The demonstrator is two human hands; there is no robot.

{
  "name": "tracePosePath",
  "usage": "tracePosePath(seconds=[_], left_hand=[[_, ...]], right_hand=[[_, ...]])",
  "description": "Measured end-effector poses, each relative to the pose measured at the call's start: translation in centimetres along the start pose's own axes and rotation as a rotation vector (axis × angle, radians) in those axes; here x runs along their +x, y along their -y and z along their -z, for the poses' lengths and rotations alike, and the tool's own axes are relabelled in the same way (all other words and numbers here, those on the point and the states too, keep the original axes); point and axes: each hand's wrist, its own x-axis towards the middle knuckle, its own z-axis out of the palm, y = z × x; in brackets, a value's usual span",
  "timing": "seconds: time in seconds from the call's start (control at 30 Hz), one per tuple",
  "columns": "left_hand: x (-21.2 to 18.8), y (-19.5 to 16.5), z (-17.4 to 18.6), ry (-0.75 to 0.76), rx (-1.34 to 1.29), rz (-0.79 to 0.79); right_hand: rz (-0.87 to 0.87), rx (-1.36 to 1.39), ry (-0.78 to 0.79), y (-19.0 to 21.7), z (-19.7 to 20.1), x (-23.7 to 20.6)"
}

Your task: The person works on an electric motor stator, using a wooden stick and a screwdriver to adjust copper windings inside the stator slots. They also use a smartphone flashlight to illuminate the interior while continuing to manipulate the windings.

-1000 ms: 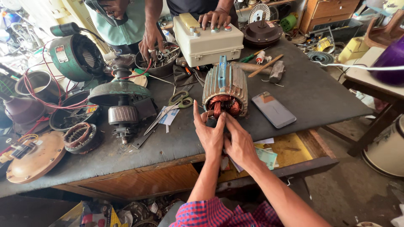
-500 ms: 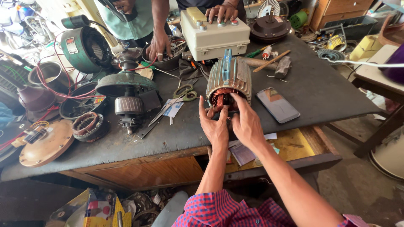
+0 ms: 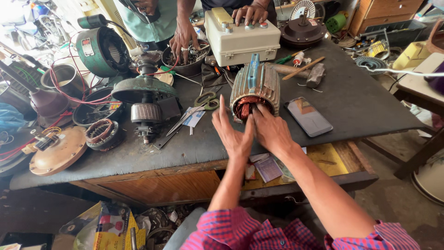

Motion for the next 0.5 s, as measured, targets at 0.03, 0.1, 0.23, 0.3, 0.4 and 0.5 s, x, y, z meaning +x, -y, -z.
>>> tracePosePath(seconds=[0.03, 0.1, 0.23, 0.3, 0.4, 0.5], left_hand=[[1.1, -0.2, 0.5, 0.035, -0.002, -0.123], [4.5, -0.3, 1.3, 0.105, -0.002, -0.369], [11.5, -1.0, 0.7, 0.553, -0.015, -0.65], [13.8, -1.8, -0.4, 0.782, -0.005, -0.658], [15.7, -2.8, -1.7, 0.886, -0.116, -0.651], [17.0, -3.4, -2.7, 0.882, -0.162, -0.616]], right_hand=[[-0.024, 0.015, 0.012, 0.1, 0.2, 0.0], [-0.07, 0.049, 0.036, 0.6, 0.4, 0.3], [-0.034, 0.011, 0.019, 1.0, 0.6, 0.5], [-0.004, 0.023, -0.023, 0.8, 0.6, 0.4], [0.069, 0.008, -0.098, 0.1, 0.8, 0.1], [0.127, 0.011, -0.13, -0.6, 1.2, 0.6]])
